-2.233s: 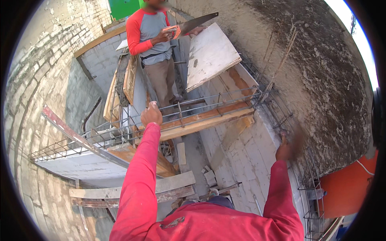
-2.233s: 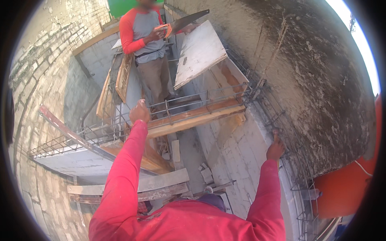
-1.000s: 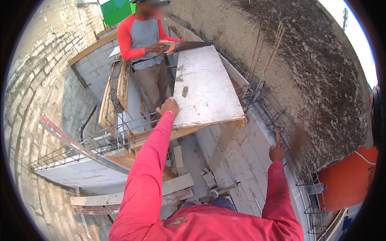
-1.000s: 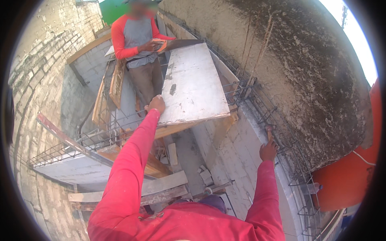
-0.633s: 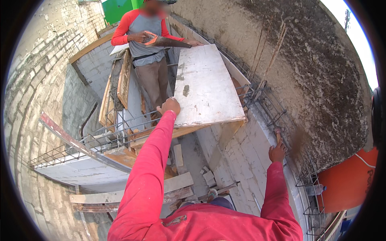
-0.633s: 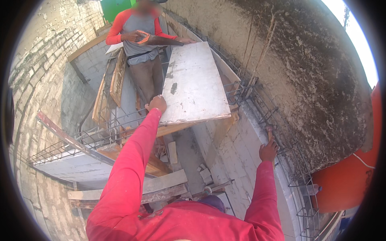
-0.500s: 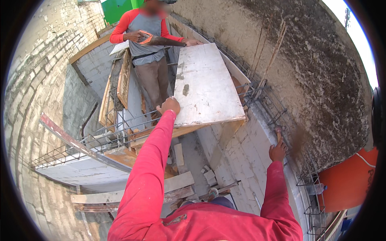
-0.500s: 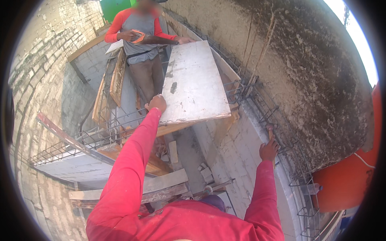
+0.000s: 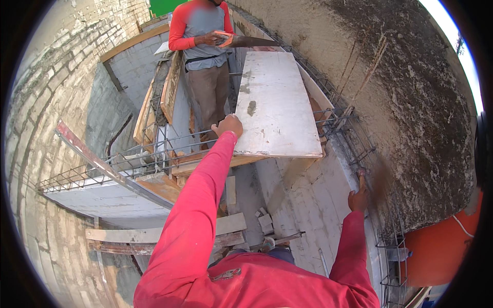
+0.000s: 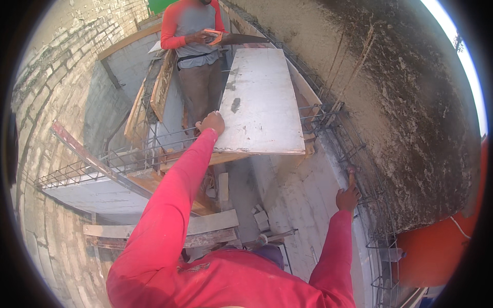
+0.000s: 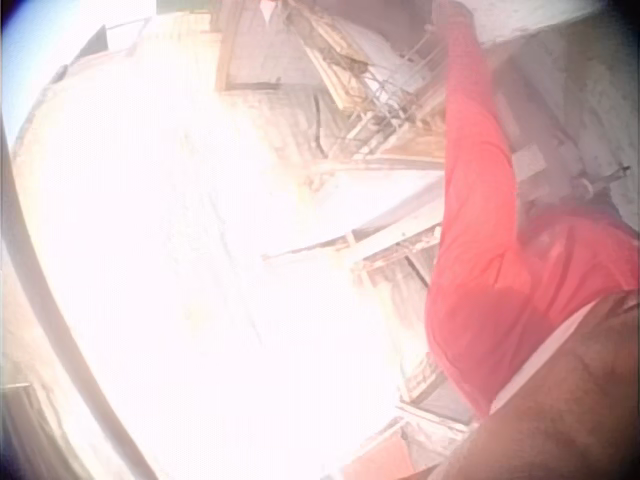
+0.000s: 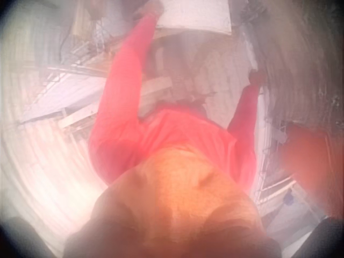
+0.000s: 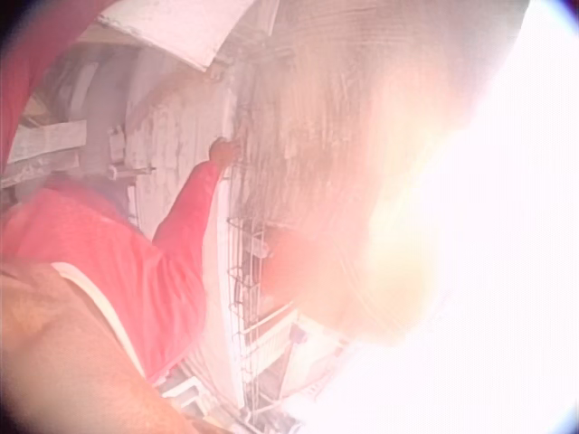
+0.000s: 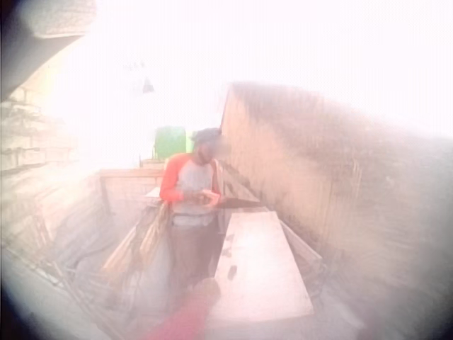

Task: The person positions a large curved plywood panel against a rebar-reinforced concrete wall and secures it using a hammer and nails. A coworker assists by holding the panel steady during placement.

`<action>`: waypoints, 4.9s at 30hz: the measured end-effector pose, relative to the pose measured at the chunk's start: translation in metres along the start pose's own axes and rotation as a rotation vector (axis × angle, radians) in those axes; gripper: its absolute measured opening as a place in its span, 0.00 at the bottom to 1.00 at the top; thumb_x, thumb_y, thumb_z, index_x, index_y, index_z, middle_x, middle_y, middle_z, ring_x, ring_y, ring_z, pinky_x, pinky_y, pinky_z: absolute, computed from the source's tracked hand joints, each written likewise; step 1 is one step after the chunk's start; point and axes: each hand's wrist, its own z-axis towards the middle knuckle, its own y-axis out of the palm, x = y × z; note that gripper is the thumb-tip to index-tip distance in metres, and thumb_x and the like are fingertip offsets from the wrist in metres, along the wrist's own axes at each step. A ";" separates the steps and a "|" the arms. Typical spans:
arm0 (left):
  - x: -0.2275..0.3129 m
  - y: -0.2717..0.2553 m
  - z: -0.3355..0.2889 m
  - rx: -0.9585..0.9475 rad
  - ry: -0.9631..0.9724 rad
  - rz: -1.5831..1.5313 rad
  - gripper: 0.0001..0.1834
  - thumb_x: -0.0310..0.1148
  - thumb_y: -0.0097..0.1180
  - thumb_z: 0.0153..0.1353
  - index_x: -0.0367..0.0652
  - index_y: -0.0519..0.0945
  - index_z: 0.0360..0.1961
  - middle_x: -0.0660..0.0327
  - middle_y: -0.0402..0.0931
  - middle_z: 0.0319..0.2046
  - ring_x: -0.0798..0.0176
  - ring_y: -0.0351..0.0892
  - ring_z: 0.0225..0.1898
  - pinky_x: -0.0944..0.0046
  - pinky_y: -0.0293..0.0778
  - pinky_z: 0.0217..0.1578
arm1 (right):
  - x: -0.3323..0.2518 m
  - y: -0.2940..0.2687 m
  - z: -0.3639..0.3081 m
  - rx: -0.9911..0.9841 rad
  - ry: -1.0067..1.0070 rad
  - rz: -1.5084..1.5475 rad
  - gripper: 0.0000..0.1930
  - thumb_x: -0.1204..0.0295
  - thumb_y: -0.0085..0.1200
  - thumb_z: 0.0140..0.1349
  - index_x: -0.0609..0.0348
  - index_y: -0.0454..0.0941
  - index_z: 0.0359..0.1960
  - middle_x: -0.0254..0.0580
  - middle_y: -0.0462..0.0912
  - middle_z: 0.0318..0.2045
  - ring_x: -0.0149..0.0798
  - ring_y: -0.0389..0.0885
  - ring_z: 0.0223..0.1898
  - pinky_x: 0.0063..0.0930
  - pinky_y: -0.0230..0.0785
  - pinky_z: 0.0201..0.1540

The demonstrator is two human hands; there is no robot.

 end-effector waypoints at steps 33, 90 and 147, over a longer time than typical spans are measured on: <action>0.003 -0.011 -0.011 -0.013 0.029 -0.026 0.17 0.33 0.47 0.72 0.48 0.87 0.52 0.55 0.89 0.47 0.51 0.87 0.54 0.34 0.53 0.71 | 0.035 0.019 0.035 -0.144 -0.191 -0.121 0.51 0.46 0.57 0.72 0.58 0.40 0.83 0.72 0.60 0.74 0.75 0.62 0.72 0.65 0.57 0.73; -0.001 -0.002 0.000 0.007 0.015 -0.041 0.22 0.41 0.36 0.78 0.50 0.86 0.51 0.54 0.89 0.46 0.50 0.87 0.53 0.36 0.52 0.70 | 0.004 -0.019 0.009 -0.191 -0.065 0.021 0.51 0.55 0.69 0.66 0.54 0.46 0.82 0.67 0.65 0.69 0.74 0.63 0.71 0.68 0.66 0.68; -0.002 0.004 0.006 0.004 -0.022 0.004 0.24 0.44 0.35 0.81 0.48 0.87 0.51 0.52 0.89 0.50 0.50 0.87 0.55 0.34 0.51 0.69 | 0.004 -0.010 0.003 -0.071 -0.057 -0.055 0.49 0.51 0.66 0.66 0.53 0.49 0.80 0.61 0.67 0.63 0.68 0.68 0.65 0.72 0.72 0.58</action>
